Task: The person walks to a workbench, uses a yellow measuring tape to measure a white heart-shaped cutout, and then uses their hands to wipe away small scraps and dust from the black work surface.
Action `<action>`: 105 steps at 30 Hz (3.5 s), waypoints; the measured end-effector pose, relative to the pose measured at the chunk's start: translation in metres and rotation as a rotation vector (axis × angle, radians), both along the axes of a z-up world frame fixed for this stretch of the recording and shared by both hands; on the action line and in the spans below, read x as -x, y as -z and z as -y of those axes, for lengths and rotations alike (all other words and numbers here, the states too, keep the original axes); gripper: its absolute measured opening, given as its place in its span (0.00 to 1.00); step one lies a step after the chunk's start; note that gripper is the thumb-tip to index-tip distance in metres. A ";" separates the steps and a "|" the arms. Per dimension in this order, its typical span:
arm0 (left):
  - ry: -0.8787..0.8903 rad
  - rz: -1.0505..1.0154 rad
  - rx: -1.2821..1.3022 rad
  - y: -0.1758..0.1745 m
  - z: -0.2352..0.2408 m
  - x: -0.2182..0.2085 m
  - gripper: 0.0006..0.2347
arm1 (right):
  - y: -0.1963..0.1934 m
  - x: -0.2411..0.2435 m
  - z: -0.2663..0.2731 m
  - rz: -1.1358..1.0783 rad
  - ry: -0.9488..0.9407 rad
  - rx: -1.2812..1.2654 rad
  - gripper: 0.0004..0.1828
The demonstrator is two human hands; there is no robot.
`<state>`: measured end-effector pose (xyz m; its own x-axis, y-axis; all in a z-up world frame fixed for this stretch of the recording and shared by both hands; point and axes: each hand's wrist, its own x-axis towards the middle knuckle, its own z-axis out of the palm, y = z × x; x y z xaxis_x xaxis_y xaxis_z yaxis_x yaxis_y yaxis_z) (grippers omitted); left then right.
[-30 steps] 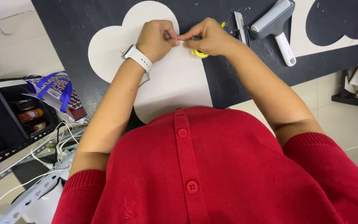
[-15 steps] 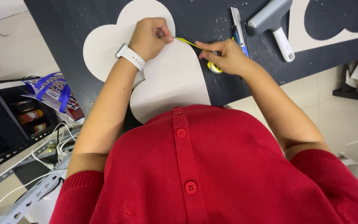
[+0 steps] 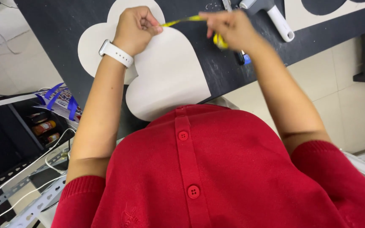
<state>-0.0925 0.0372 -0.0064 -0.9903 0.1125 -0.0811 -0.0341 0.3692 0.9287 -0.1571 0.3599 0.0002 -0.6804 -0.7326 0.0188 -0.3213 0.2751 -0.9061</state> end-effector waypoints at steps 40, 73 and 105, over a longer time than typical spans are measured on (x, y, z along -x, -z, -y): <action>-0.507 0.012 0.191 -0.015 0.020 -0.029 0.08 | -0.030 0.073 0.154 0.162 -0.452 -0.344 0.15; -0.126 -0.144 0.365 -0.005 0.016 0.000 0.08 | -0.006 0.031 0.126 0.218 -0.156 -0.206 0.14; -0.100 0.024 0.254 -0.013 0.051 -0.002 0.07 | -0.001 -0.020 0.009 0.641 0.060 -0.140 0.17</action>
